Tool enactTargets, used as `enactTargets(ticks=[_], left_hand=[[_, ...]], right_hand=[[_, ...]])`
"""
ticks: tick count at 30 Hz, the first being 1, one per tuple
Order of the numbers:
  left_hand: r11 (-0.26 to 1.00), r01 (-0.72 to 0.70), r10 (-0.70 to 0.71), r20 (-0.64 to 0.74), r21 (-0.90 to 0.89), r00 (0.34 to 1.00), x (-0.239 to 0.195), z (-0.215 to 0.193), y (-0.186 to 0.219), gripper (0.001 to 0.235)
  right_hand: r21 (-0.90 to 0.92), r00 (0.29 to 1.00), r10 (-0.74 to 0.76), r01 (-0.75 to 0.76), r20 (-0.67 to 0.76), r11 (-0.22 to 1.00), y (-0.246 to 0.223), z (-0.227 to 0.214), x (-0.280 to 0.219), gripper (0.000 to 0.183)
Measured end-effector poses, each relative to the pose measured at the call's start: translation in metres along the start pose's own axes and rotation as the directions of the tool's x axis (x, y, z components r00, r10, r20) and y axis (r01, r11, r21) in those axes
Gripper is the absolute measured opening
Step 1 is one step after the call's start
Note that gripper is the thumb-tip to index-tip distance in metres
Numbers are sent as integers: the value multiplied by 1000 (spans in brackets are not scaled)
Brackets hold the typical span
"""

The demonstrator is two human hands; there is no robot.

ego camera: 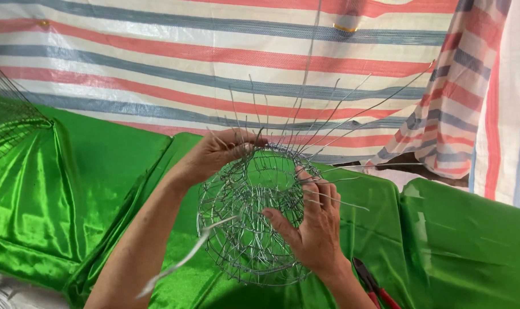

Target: Weaving and twisting thin metal wires to create a spherical mesh structure.

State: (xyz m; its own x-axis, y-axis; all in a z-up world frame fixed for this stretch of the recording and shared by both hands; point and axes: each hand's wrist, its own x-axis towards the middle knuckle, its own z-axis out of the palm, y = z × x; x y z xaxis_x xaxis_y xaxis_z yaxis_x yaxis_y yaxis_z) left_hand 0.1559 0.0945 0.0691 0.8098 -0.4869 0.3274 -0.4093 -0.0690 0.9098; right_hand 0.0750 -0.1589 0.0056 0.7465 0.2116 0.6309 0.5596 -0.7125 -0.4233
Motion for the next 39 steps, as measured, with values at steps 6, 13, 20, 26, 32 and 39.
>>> enactTargets(ticks=[6, 13, 20, 26, 32, 39], left_hand=[[998, 62, -64, -116, -26, 991, -46, 15, 27, 57], [919, 2, 108, -256, 395, 961, -59, 55, 29, 127], [942, -3, 126, -345, 335, 930, -48, 59, 26, 120], [927, -129, 242, -298, 353, 924, -45, 54, -2, 122], [937, -156, 263, -336, 314, 904, -67, 62, -3, 110], [920, -50, 203, -363, 389, 909, -73, 62, -4, 85]], right_hand=[[-35, 999, -30, 31, 26, 999, -9, -1, -1, 83], [-48, 998, -64, 64, 12, 997, -9, 3, -5, 81], [200, 994, -65, 82, -89, 976, -2, -13, -7, 69], [357, 994, 64, -29, -87, 934, 17, -7, -26, 58], [308, 983, 55, 2, -176, 951, -10, -20, -23, 45], [202, 975, -20, 66, -220, 977, -24, -6, -22, 38]])
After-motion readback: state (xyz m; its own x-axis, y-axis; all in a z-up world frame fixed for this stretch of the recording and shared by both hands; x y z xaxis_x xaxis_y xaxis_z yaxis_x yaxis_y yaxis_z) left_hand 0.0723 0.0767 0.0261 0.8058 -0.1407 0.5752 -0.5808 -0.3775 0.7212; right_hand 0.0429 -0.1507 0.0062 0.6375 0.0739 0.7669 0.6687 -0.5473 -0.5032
